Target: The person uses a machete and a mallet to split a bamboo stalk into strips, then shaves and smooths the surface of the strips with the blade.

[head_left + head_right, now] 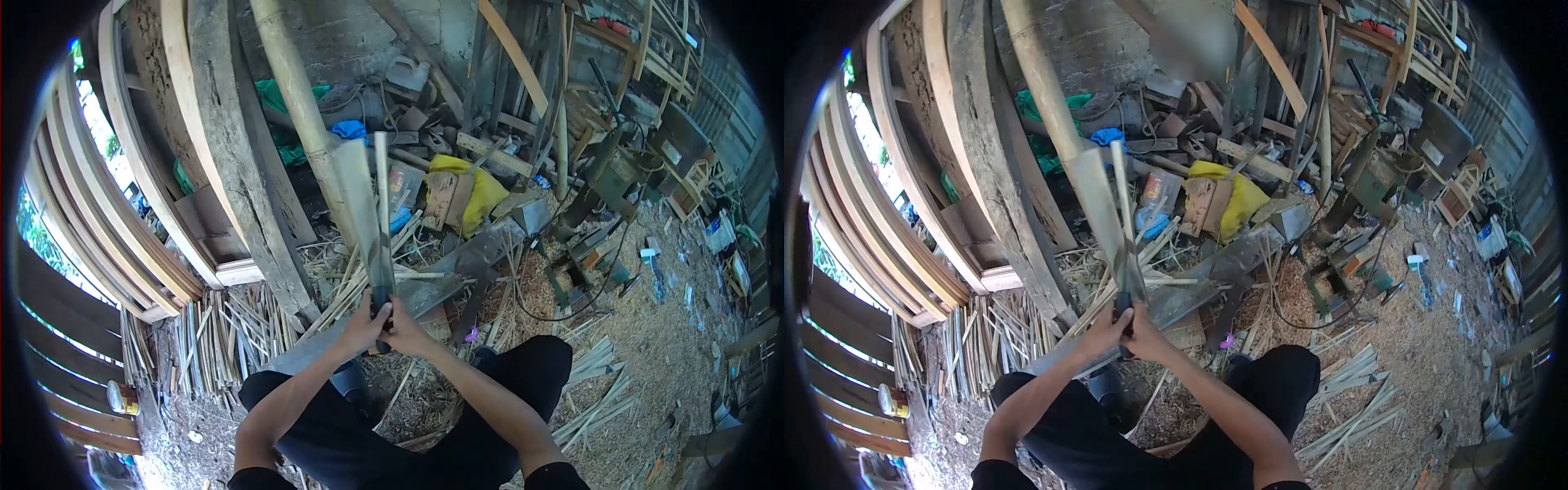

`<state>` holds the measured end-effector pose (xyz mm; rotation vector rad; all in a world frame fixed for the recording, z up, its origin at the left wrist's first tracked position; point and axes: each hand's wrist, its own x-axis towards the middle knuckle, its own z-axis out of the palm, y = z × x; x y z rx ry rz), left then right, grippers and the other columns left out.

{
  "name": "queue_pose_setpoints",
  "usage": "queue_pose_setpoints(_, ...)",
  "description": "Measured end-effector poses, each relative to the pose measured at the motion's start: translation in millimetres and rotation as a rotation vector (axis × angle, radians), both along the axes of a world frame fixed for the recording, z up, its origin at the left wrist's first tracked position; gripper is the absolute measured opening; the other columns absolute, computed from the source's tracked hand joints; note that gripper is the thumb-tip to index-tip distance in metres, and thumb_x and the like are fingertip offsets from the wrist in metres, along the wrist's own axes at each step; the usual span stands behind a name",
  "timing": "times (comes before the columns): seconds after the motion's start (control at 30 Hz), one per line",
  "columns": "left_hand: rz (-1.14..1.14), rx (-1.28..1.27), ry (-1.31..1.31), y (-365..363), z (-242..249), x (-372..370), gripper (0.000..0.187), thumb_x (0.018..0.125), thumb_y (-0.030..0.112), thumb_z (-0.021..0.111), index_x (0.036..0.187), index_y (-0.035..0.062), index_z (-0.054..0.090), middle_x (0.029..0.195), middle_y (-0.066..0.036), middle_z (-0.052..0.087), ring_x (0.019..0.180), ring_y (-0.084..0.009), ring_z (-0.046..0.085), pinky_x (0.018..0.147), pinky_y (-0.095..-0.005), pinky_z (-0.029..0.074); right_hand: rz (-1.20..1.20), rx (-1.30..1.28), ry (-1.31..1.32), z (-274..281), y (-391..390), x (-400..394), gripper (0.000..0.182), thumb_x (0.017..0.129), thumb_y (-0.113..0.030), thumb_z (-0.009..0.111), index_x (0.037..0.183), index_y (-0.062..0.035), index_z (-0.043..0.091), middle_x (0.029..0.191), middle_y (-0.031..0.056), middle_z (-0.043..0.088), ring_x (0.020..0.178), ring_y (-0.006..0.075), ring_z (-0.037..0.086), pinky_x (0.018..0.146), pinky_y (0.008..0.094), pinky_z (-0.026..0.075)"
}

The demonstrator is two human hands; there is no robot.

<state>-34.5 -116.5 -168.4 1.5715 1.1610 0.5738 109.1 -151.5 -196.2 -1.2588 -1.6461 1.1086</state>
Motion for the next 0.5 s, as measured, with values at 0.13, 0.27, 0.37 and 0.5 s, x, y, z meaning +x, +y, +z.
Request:
queue_pose_setpoints(0.13, 0.083, 0.127, 0.040, -4, -25, -29, 0.033, 0.092, 0.023, 0.057, 0.112, -0.0013, 0.048, 0.092, -0.018, 0.062, 0.088, -0.0262, 0.063, 0.076, -0.0361, 0.049, 0.171, -0.126, 0.186, -12, 3, 11, 0.051, 0.088, -0.009, 0.061, 0.133, -0.0044, 0.037, 0.110, 0.0125, 0.057, 0.094, 0.0215, 0.058, 0.076, 0.0326, 0.053)
queue_pose_setpoints(0.27, 0.107, 0.262, 0.323, -7, -21, -34, 0.036, 0.085, 0.021, 0.064, 0.105, -0.0026, 0.046, 0.080, -0.025, 0.064, 0.077, -0.0418, 0.064, 0.067, -0.0452, 0.049, 0.004, -0.773, 0.017, -105, 33, 64, 0.031, 0.085, -0.022, 0.059, 0.110, -0.0035, 0.061, 0.101, 0.0098, 0.066, 0.088, 0.0219, 0.064, 0.074, 0.0372, 0.054)
queue_pose_setpoints(0.37, 0.126, 0.369, 0.398, 1, -17, -36, 0.038, 0.083, 0.021, 0.066, 0.105, -0.0024, 0.047, 0.078, -0.026, 0.063, 0.076, -0.0441, 0.063, 0.065, -0.0476, 0.049, -0.607, -0.620, -0.601, -97, 1, 104, 0.049, 0.080, -0.032, 0.067, 0.112, 0.0043, 0.058, 0.113, 0.0265, 0.059, 0.106, 0.0372, 0.059, 0.089, 0.0447, 0.049)
queue_pose_setpoints(0.5, 0.099, 0.453, 0.450, 20, -12, -46, 0.042, 0.083, 0.026, 0.068, 0.109, -0.0021, 0.051, 0.075, -0.027, 0.062, 0.074, -0.0456, 0.063, 0.066, -0.0454, 0.050, -0.896, -0.749, -0.761, -202, -11, 125, 0.091, 0.078, -0.036, 0.072, 0.141, 0.0044, 0.022, 0.135, 0.0271, 0.038, 0.119, 0.0362, 0.050, 0.095, 0.0440, 0.046)
